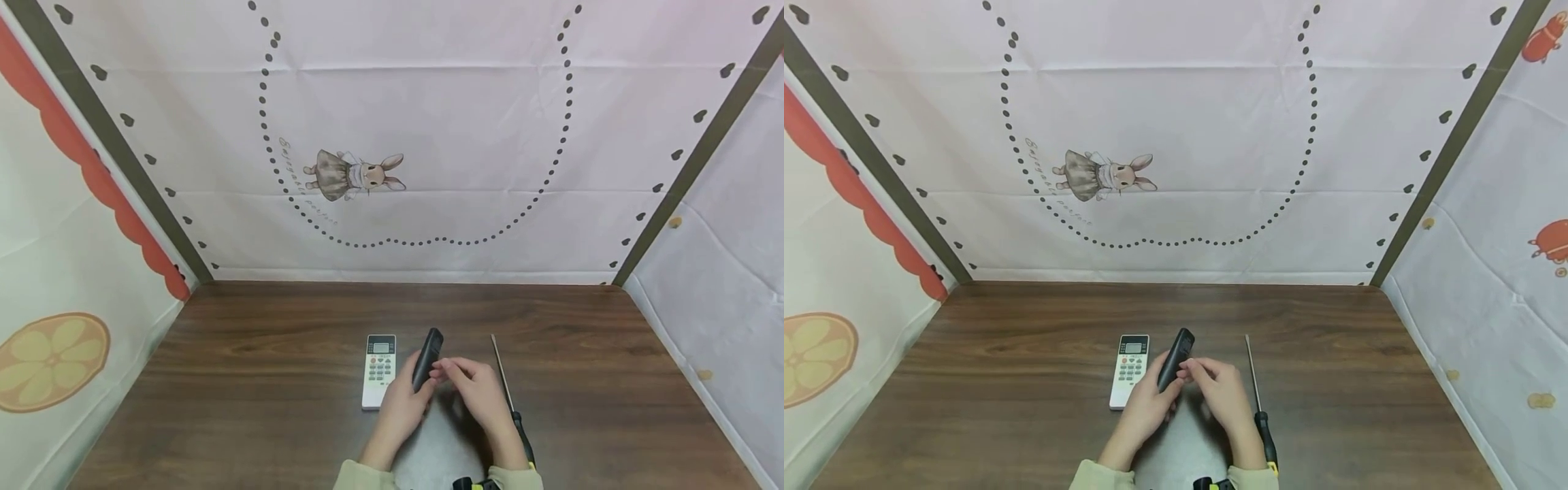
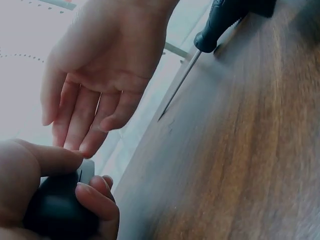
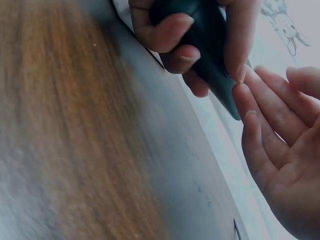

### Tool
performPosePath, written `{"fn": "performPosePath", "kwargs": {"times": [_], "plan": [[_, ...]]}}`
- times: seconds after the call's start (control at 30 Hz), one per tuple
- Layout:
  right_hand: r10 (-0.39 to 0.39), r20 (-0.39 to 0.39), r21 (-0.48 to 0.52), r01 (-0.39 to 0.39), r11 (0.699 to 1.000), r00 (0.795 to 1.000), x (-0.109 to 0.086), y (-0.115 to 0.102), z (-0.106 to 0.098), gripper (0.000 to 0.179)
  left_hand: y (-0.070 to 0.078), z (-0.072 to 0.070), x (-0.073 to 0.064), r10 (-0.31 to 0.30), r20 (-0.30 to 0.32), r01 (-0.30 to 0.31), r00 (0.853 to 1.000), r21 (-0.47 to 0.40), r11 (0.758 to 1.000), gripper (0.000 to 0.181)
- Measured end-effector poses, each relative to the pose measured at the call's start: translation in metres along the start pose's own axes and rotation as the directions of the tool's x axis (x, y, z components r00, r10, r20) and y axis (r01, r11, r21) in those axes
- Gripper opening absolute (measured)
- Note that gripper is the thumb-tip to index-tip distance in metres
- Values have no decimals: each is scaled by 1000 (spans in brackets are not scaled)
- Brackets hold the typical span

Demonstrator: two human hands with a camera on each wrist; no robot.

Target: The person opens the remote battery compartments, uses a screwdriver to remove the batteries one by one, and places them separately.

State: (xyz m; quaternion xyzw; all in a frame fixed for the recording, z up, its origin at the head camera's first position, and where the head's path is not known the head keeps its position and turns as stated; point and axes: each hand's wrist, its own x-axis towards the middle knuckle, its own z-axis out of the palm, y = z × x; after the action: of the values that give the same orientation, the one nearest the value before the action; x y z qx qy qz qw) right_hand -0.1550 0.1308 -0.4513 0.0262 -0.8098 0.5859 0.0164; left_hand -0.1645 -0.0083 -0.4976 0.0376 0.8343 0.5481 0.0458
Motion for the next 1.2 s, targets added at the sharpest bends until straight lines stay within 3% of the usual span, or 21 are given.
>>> {"fn": "performPosePath", "kwargs": {"times": [0.17, 0.4, 0.6, 0.8, 1.2], "plan": [[33, 24, 27, -33, 999, 999, 0, -2, -6, 25, 0, 1, -1, 58, 18, -59, 998, 40, 997, 50], [30, 29, 33, -31, 999, 999, -1, -3, -6, 23, 0, 2, -1, -3, 26, 4, 1000, -43, 999, 54], [4, 6, 7, -4, 1000, 1000, 2, 7, -3, 23, 1, 0, 4, -41, -13, 39, 999, -95, 995, 66], [-29, 54, -74, 33, 997, 998, 10, 27, -2, 24, 3, -4, 7, -53, -28, 50, 998, -114, 992, 72], [-29, 169, -145, 54, 988, 985, 8, 33, 3, 17, 2, -7, 5, -79, -31, 69, 996, -234, 970, 66]]}}
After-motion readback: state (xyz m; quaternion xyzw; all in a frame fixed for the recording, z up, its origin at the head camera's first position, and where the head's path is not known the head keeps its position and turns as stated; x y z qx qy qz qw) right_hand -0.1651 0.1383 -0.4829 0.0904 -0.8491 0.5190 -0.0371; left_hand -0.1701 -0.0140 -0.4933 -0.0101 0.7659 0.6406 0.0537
